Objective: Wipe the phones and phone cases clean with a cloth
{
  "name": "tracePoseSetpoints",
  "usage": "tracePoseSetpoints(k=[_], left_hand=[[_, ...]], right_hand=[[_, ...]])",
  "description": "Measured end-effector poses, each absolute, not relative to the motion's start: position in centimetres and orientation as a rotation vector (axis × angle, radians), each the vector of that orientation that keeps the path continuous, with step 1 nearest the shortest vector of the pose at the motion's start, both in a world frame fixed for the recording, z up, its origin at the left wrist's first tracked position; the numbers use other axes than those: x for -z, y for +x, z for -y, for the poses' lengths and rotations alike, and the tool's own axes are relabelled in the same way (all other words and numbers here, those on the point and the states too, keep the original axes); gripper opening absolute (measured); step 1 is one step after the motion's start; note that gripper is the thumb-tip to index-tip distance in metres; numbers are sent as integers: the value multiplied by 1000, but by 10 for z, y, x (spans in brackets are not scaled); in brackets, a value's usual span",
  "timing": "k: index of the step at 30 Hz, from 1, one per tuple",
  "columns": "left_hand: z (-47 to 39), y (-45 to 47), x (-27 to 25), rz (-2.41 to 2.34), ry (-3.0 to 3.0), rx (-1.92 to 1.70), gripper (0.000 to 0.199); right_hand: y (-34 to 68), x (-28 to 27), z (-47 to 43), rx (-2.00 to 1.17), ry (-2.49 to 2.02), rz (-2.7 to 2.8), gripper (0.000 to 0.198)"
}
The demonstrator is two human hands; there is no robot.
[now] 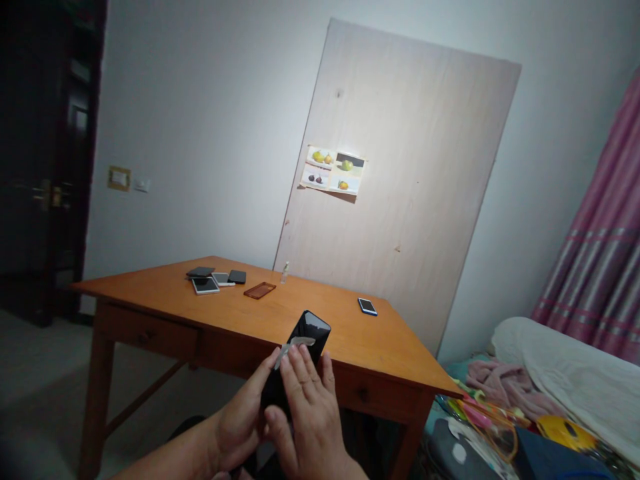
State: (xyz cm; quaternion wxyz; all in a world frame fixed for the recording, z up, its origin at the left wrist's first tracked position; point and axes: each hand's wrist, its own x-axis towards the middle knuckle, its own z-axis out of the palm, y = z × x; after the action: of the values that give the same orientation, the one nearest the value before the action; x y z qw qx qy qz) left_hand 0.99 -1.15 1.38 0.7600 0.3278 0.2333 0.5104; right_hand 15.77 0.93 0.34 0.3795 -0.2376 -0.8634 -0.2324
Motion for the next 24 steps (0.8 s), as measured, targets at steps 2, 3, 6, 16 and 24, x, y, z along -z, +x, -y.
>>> tracePoseSetpoints(k=[2, 3, 6, 16, 24], left_hand=[[9, 13, -7, -552, 786, -1068, 62], [8, 13, -5, -566, 818, -1045, 66], [8, 12, -6, -575, 817, -1019, 69], [9, 8, -10, -521, 734, -1034, 60], [12, 3, -17, -458, 644, -1066, 54]], right_hand=[[162, -20, -21, 538, -726, 2089, 65], [163, -26, -25, 514, -772, 2046, 63], [164, -29, -22, 498, -792, 2048, 64], [166, -21, -11, 561, -673, 2223, 68], [160, -9, 1, 589, -539, 2299, 72]])
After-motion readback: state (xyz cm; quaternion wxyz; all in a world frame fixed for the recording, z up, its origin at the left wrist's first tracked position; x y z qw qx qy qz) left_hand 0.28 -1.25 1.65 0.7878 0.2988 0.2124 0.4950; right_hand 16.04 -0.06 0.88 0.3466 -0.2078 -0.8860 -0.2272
